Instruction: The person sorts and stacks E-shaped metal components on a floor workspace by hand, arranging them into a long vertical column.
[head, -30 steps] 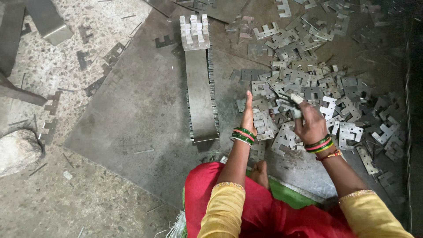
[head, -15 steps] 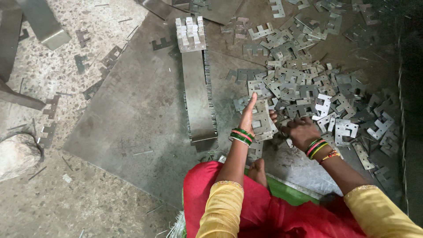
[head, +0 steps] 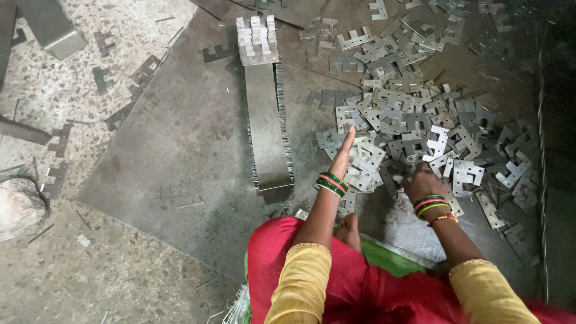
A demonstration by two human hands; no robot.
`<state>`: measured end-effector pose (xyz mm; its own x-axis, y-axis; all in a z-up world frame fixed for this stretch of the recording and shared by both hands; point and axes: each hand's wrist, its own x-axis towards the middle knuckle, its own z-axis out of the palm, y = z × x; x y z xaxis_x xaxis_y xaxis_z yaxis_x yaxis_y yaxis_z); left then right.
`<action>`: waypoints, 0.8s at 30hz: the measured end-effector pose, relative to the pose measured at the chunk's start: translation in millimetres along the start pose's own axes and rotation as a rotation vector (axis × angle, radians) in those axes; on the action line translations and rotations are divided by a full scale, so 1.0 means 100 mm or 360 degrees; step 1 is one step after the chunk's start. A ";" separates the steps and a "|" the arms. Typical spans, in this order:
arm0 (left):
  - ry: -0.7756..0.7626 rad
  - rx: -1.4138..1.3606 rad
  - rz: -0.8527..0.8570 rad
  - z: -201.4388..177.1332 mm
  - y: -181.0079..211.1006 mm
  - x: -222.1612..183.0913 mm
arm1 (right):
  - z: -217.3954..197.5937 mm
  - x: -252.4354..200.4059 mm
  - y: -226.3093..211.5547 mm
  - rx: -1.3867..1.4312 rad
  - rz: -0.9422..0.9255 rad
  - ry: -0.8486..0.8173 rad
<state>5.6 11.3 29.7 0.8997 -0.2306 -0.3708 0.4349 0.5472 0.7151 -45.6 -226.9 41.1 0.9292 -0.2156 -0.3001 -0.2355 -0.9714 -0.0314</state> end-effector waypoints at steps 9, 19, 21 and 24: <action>-0.0373 -0.0845 -0.0165 0.05 -0.06 -0.12 | 0.85 0.24 0.91 0.0477 -0.0054 0.0209; -0.0318 -0.0918 -0.0125 0.17 -0.04 -0.17 | -0.28 0.01 0.27 0.1312 -0.0028 0.0097; -0.0396 -0.0946 -0.0137 0.16 0.00 -0.21 | -0.02 0.02 0.10 0.0455 -0.0130 0.0293; -0.0270 -0.0796 -0.0084 0.17 0.07 -0.25 | 0.57 0.04 -0.07 0.0067 -0.0422 0.0458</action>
<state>-13.6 7.2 53.7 0.8887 -0.3720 -0.2680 0.4455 0.8390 0.3126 -56.8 -215.4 -14.2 0.9998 0.0174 0.0033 0.0177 -0.9934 -0.1129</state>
